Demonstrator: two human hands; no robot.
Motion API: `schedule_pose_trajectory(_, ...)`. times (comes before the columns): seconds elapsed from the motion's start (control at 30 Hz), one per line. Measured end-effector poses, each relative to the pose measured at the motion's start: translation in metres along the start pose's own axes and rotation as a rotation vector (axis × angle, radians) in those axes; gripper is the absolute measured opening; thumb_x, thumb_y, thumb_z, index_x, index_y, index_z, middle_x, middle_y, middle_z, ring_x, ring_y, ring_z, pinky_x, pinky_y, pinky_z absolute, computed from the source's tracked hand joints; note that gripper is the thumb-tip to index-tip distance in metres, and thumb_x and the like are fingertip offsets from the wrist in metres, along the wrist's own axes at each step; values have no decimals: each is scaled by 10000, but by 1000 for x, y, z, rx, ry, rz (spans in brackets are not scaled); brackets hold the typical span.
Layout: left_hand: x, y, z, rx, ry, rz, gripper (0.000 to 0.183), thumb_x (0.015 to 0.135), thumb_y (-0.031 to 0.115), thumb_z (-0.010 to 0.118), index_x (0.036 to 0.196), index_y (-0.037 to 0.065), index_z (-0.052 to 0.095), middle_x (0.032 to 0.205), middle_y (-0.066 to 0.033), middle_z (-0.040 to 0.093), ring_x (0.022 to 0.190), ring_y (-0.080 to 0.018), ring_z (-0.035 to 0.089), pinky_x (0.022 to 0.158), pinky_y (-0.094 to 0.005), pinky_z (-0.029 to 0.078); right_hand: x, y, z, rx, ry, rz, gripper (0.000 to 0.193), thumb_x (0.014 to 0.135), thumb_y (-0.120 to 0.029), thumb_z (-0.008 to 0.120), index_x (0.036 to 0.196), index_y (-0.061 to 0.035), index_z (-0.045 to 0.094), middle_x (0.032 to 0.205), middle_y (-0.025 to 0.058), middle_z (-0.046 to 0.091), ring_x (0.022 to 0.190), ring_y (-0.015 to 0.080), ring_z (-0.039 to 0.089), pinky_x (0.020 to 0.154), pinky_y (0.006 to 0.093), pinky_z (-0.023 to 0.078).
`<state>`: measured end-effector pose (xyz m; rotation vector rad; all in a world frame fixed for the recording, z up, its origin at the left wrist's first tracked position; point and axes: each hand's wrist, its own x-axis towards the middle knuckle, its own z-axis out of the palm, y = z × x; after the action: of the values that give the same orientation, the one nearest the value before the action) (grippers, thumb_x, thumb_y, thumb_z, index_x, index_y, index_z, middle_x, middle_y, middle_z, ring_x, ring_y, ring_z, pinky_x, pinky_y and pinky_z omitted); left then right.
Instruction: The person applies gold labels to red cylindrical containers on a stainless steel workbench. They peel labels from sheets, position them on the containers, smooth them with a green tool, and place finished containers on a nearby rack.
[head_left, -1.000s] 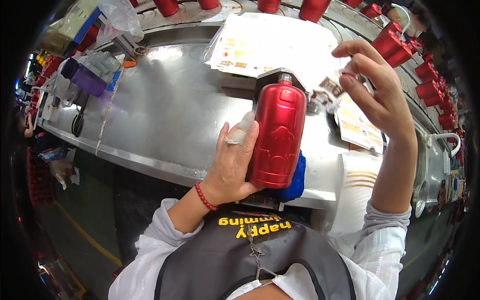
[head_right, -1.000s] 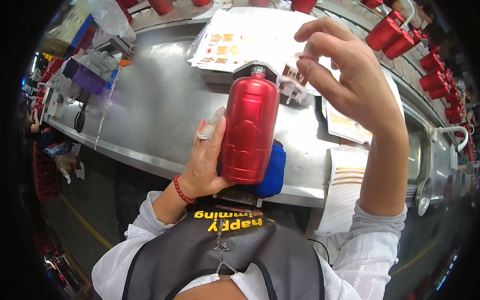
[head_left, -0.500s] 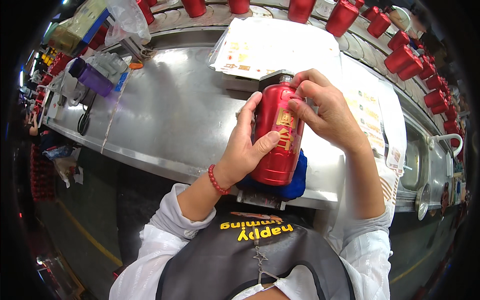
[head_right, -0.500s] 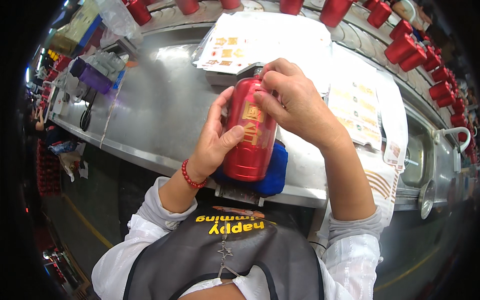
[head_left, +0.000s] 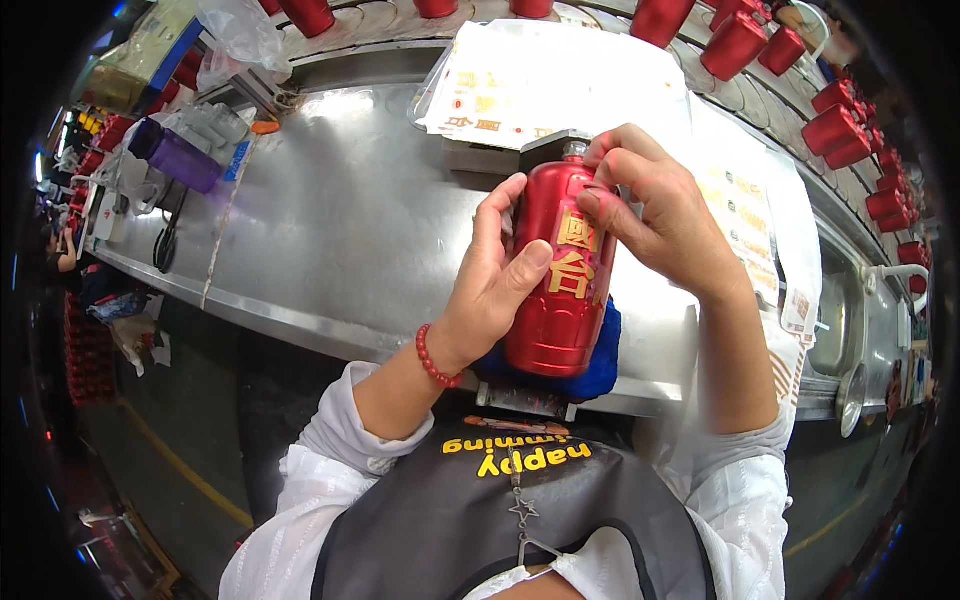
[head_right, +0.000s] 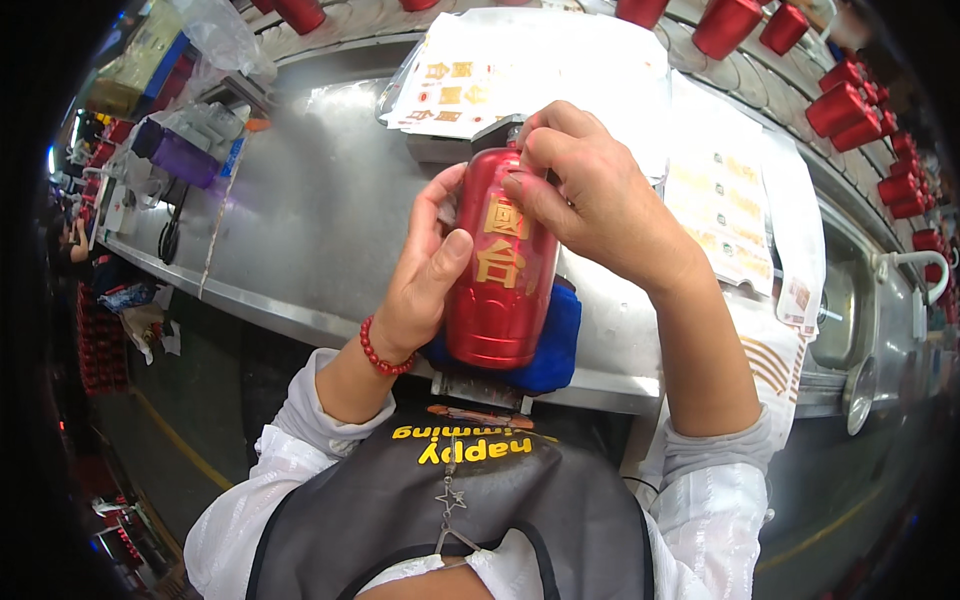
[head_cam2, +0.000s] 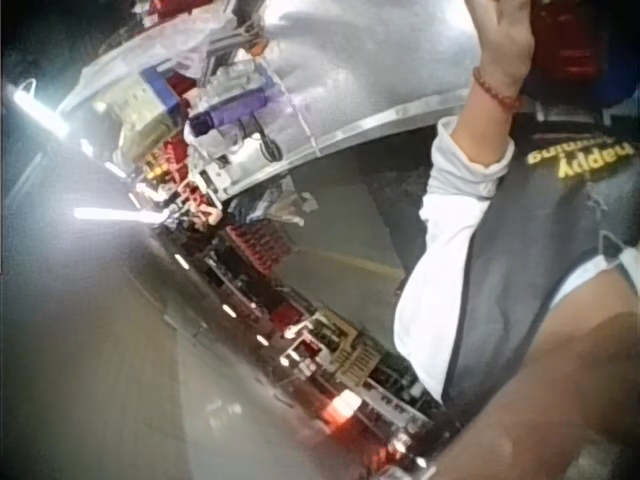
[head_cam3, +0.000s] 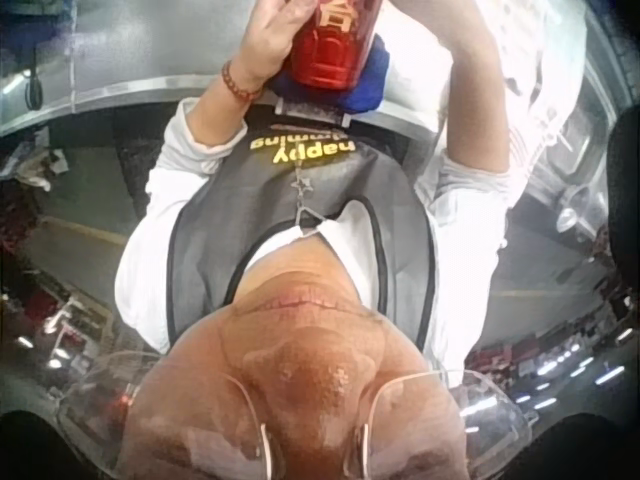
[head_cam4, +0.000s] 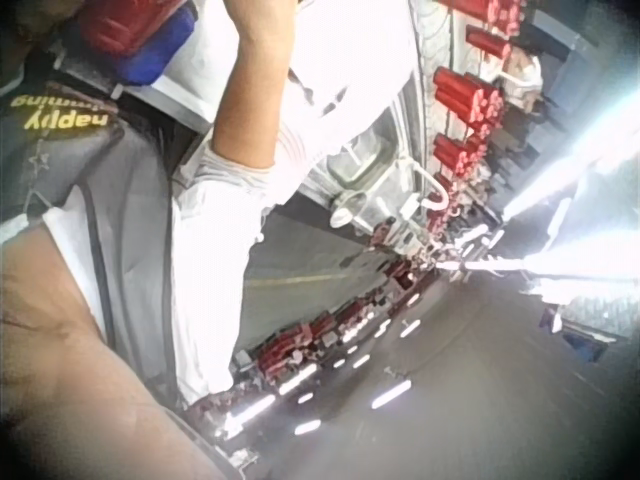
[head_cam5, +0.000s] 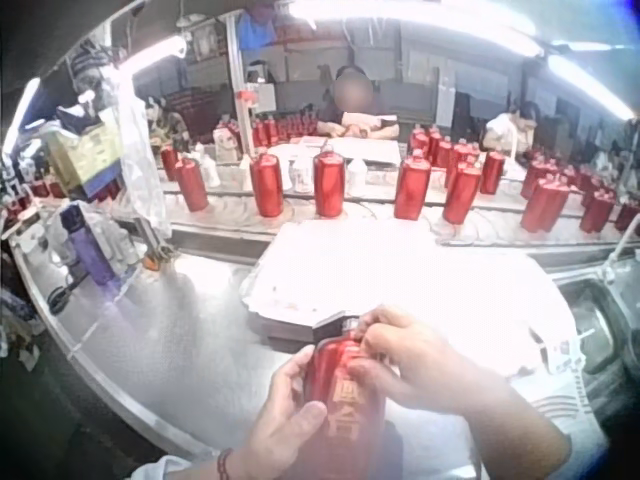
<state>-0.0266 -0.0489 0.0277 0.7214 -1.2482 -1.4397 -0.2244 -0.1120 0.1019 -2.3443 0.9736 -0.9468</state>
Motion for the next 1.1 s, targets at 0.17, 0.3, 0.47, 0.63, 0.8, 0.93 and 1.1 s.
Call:
schedule_pose_trajectory(0.17,1,2,4,-13,15,3,848,960,296,703,1528,-26,162,1484,-185,334,1347,-234,396,1150,-384,338,2,2,0,15,-9,-8,227,877,-127,717,793,19,565,965,159,601,856,333,603,736,407,514)
schedule_pose_trajectory(0.3,0,0,1,-8,6,-9,870,943,273,727,1529,-23,155,1487,-185,324,1349,-236,390,1148,-388,343,2,0,1,9,-6,-1,229,878,-126,714,789,18,561,962,155,596,852,327,599,737,405,513)
schedule_pose_trajectory(0.47,0,1,2,-14,-5,-8,871,944,267,725,1531,-23,150,1490,-186,316,1350,-238,390,1145,-390,351,1,0,1,14,-2,15,223,881,-124,711,793,19,563,968,155,593,859,324,598,743,402,513)
schedule_pose_trajectory(0.63,-1,3,1,-10,5,-45,875,951,300,712,1536,-27,149,1484,-188,333,1340,-238,408,1138,-388,359,2,0,2,33,-10,20,215,873,-110,715,801,22,561,970,162,589,867,331,595,751,403,514)
schedule_pose_trajectory(0.8,-2,3,0,11,-6,-64,892,951,324,709,1542,-29,142,1480,-193,343,1338,-240,416,1137,-387,359,2,0,1,32,-10,18,211,857,-99,719,806,24,556,976,167,586,885,343,591,768,409,512)
schedule_pose_trajectory(0.93,-2,1,-1,3,-9,-46,896,955,326,702,1546,-28,129,1484,-199,337,1348,-244,412,1139,-391,359,3,-2,1,14,-28,43,211,856,-102,719,806,24,557,983,170,586,903,343,590,777,409,512)
schedule_pose_trajectory(1.1,-1,4,2,-9,-16,-40,910,946,315,705,1552,-12,109,1481,-196,341,1353,-246,416,1135,-396,370,2,0,1,9,-17,27,200,855,-99,716,817,23,562,996,174,585,927,346,587,801,407,510)
